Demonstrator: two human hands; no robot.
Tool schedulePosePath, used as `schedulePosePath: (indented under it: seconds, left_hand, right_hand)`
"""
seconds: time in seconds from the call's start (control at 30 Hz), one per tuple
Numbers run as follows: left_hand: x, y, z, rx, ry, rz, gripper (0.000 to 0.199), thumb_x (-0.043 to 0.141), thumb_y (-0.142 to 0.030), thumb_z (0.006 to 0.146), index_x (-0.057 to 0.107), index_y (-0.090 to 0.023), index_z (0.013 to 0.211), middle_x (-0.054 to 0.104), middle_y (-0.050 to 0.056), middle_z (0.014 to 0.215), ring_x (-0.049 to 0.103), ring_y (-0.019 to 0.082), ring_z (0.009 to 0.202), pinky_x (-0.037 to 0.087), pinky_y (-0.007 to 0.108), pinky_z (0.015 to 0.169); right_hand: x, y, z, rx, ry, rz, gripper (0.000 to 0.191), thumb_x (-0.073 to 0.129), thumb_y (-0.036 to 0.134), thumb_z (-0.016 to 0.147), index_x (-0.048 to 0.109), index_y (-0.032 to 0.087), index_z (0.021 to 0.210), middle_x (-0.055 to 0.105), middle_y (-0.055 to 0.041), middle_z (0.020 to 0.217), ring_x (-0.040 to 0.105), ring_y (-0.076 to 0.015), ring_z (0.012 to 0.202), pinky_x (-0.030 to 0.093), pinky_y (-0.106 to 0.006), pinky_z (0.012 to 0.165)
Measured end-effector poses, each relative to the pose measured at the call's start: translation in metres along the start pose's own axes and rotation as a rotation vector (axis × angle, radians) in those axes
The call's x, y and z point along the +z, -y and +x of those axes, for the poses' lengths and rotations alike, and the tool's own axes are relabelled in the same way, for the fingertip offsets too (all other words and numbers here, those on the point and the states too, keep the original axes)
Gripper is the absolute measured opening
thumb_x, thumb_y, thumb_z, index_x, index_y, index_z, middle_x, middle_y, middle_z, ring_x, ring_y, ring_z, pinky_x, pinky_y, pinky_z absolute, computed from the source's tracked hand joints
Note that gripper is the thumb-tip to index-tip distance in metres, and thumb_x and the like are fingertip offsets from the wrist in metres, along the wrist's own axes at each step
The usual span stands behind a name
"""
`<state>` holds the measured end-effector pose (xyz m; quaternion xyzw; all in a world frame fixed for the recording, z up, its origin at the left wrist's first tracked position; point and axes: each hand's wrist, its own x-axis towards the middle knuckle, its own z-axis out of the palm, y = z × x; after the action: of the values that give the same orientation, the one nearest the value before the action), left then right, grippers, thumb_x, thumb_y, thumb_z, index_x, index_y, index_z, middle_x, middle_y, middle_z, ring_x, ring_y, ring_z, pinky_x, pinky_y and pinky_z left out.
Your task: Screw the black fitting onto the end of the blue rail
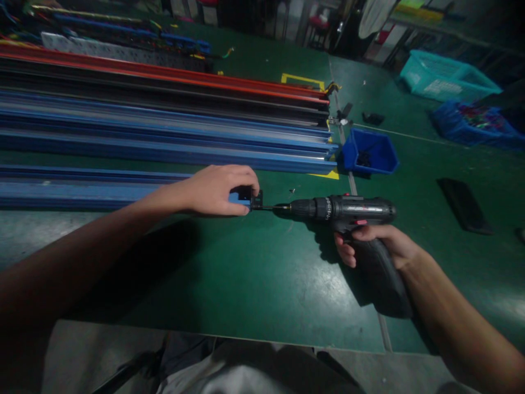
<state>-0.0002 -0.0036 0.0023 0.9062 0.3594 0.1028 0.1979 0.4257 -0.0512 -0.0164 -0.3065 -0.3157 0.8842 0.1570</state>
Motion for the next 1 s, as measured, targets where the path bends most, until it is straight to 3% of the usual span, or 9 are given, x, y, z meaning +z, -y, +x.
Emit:
schedulePosePath:
  seconds: [0.83, 1.0]
  left_hand:
    - [-0.0014, -0.0031, 0.0006, -0.010, 0.008, -0.006, 0.031, 0.068, -0.045, 0.091, 0.073, -0.025, 0.114, 0.072, 0.005, 0.132, 0.069, 0.024, 0.119, 0.050, 0.035, 0.102]
    - [-0.0001, -0.0007, 0.0004, -0.006, 0.002, 0.005, 0.032, 0.069, -0.046, 0.091, 0.073, -0.026, 0.115, 0.072, 0.005, 0.132, 0.069, 0.024, 0.118, 0.049, 0.034, 0.101]
  right_hand:
    - [0.0011, 0.0015, -0.0012, 0.034, -0.020, 0.024, 0.029, 0.077, 0.028, 0.094, 0.078, 0.004, 0.109, 0.078, -0.0120, 0.086, 0.081, -0.0229, 0.082, 0.064, -0.031, 0.079]
    - [0.0059, 0.0035, -0.0008, 0.087, -0.044, 0.029, 0.036, 0.079, 0.031, 0.090, 0.078, 0.007, 0.117, 0.084, -0.0162, 0.102, 0.084, -0.0272, 0.098, 0.066, -0.038, 0.092]
